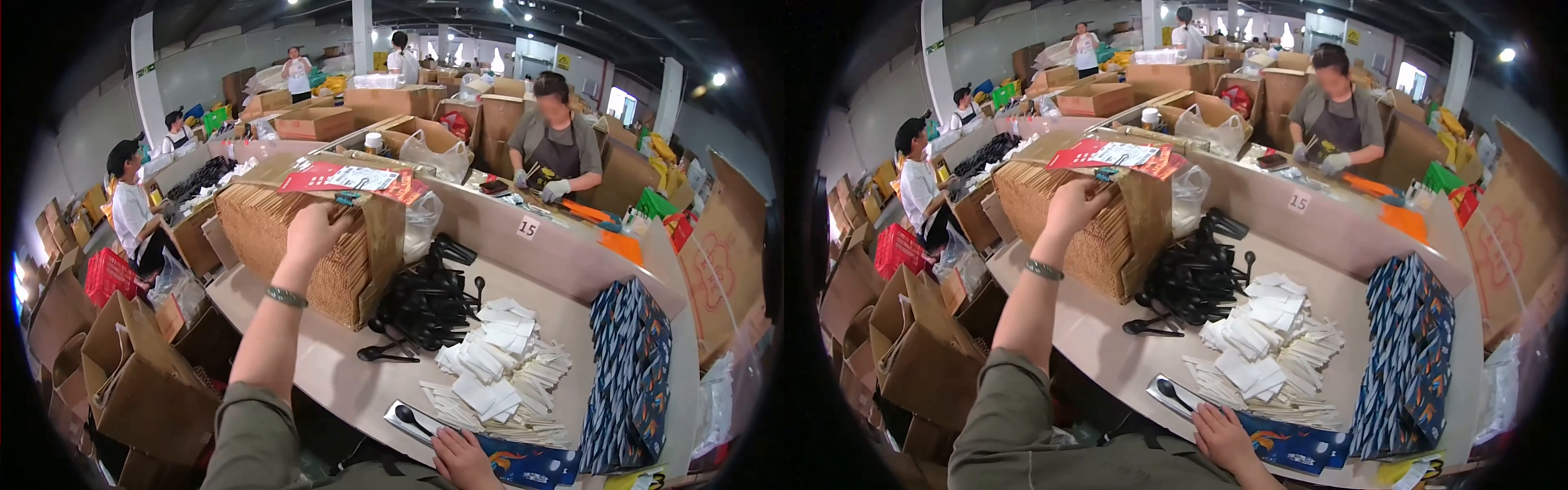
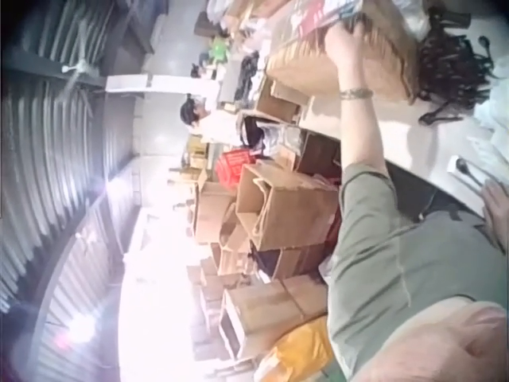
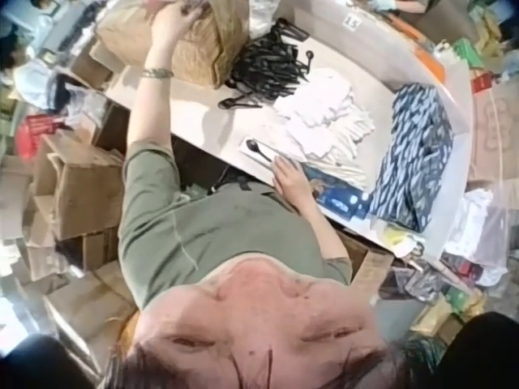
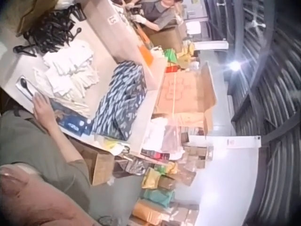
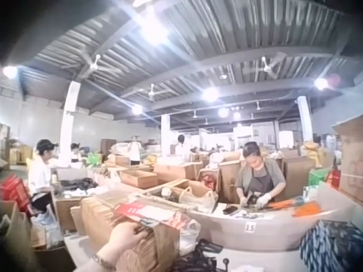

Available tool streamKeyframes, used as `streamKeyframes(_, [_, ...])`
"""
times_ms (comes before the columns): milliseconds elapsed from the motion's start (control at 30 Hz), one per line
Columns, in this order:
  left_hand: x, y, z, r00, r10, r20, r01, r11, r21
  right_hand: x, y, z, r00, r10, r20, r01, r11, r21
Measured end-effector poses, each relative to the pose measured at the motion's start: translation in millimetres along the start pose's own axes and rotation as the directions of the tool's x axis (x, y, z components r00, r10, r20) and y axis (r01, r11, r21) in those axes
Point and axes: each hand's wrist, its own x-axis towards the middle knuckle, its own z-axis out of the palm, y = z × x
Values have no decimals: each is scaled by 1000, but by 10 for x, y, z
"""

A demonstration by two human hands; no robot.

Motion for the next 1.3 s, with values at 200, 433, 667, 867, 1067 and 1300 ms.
streamKeyframes(200, [199, -165, -32, 932, 72, 355, -224, 885, 409, -125, -33, 101, 998, -54, -28, 55, 997, 46])
streamKeyframes(433, [-115, -242, -278, 944, 330, 12, -328, 930, 169, -129, 16, -21, 993, 117, 5, -117, 992, 47])
streamKeyframes(667, [-2147, -1036, -361, 788, -339, 514, 545, 772, -326, -135, 108, -105, 989, 139, -42, -127, 967, 219])
streamKeyframes(867, [-2419, -601, 11, 465, 66, 883, 143, 979, -148, -243, 64, -92, 990, 140, -7, -136, 973, 187])
streamKeyframes(1067, [-2678, -561, 477, 449, 178, 876, 206, 933, -295, -158, 85, -16, 997, 73, -10, -70, 987, 143])
streamKeyframes(1300, [-3148, 162, 670, 738, 141, 660, -35, 984, -172, 27, 37, -119, 992, 123, 8, -122, 977, 174])
